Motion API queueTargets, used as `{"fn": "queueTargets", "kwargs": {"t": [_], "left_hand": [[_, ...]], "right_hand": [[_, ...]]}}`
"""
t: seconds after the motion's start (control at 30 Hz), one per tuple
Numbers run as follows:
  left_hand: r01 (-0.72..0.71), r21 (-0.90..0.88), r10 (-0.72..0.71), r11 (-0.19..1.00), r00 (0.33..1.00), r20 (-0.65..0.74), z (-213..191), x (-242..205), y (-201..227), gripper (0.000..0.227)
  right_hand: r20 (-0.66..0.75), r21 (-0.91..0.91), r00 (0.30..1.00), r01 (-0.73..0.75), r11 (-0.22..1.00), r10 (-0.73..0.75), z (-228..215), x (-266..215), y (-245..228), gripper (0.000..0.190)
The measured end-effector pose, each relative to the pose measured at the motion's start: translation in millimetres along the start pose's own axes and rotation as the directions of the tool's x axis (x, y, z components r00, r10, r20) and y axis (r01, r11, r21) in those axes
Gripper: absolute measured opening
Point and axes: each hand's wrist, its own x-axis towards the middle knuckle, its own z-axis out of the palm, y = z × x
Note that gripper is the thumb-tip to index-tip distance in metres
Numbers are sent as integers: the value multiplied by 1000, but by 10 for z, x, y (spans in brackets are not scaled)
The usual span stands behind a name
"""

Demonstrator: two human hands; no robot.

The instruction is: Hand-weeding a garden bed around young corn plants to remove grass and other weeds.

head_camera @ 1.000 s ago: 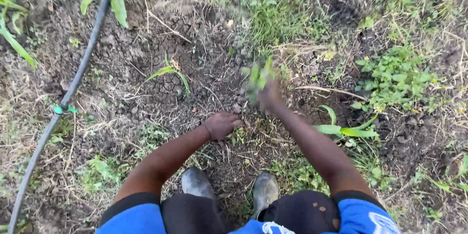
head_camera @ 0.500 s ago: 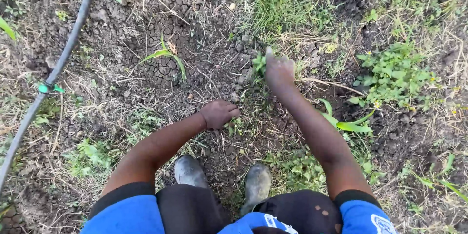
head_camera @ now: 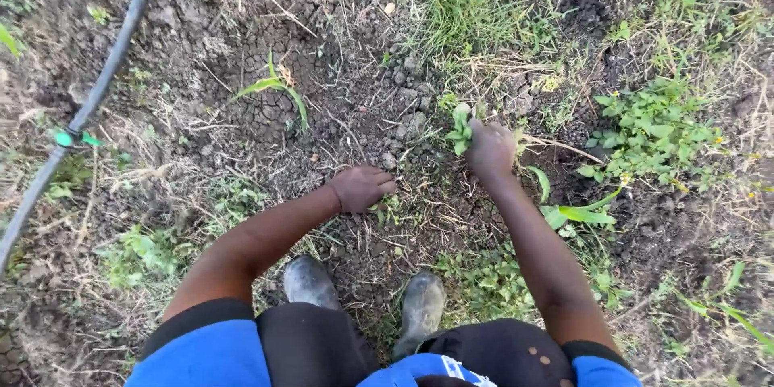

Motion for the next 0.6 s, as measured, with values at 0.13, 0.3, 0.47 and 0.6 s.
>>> {"fn": "queueTargets", "kwargs": {"t": [0.13,0.3,0.47,0.6], "left_hand": [[-4,-20,5,1000,998,62,-162,-1,122,52],[-16,-42,18,999,999,29,-184,9,57,64],[-30,-22,30,999,1000,5,-88,-9,7,66],[6,16,-6,1000,1000,-3,-16,-16,52,56]], "right_hand": [[-1,14,999,-35,999,35,-74,-67,-58,30],[93,-113,980,-165,980,176,-685,-103,-276,23],[206,185,954,-255,949,216,102,28,77,25],[309,467,930,-329,821,197,-489,-160,-262,46]]}}
